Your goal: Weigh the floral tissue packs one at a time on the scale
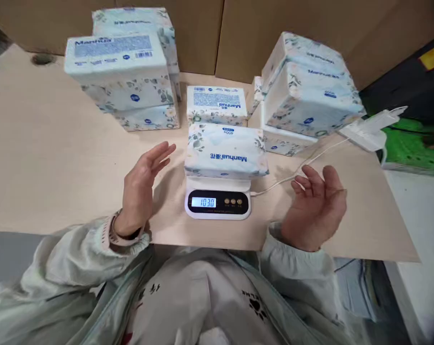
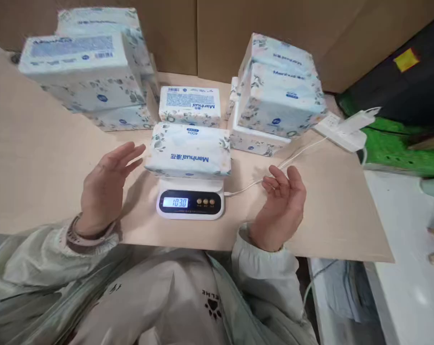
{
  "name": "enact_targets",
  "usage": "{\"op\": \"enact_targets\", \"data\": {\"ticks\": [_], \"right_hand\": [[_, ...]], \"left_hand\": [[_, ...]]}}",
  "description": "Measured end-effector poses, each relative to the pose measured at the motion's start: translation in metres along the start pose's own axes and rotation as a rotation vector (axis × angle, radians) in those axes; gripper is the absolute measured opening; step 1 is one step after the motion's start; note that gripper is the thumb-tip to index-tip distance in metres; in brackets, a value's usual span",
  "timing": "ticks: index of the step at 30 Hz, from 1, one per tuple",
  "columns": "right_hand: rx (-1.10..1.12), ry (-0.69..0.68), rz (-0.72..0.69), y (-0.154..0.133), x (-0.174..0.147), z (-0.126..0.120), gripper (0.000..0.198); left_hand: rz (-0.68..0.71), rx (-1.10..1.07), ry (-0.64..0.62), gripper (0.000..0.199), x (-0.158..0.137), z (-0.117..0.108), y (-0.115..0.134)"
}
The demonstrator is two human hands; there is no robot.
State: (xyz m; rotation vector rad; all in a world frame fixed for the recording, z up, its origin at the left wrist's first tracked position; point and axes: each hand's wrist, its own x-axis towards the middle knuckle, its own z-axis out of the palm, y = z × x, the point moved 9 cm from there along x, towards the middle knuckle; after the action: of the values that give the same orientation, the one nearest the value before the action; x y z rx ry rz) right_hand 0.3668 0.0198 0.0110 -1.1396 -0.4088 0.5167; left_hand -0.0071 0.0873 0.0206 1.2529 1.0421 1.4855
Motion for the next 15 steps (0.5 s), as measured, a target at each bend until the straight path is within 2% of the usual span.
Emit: {"op": "enact_targets", "data": {"ticks": [2, 4, 6, 8, 10, 12, 15], "right_hand": [[-0.128, -0.046, -0.062, -0.002, -0.001, -0.002, 0.036], [-0.264, -0.155, -0.115, -0.002, -0.005, 0.003, 0.040], [-0.423, -0.340, -0.173, -0.001, -0.013, 0.018, 0.049], [-0.568, -0.556, -0.190, 0.003, -0.025, 0.036, 0.061], [-0.676, -0.738, -0.202, 0.002, -0.039, 0.053, 0.069], [-0.722, -0.893, -0.241, -0.007, -0.053, 0.074, 0.071], [-0.703, -1.141, -0.290, -0.024, -0.077, 0.113, 0.074]], "left_hand": [[-0.018, 0.012, 0.011, 0.042, -0.002, 0.000, -0.002], [-0.031, 0.008, -0.026, 0.044, -0.004, 0.006, -0.004], [-0.034, -0.011, -0.116, 0.046, -0.005, 0.017, -0.007], [-0.060, -0.042, -0.253, 0.051, -0.009, 0.034, -0.010], [-0.082, -0.070, -0.337, 0.056, -0.014, 0.045, -0.008], [-0.057, -0.075, -0.314, 0.057, -0.017, 0.043, 0.001], [0.029, -0.024, -0.121, 0.047, -0.021, 0.017, 0.022]]}}
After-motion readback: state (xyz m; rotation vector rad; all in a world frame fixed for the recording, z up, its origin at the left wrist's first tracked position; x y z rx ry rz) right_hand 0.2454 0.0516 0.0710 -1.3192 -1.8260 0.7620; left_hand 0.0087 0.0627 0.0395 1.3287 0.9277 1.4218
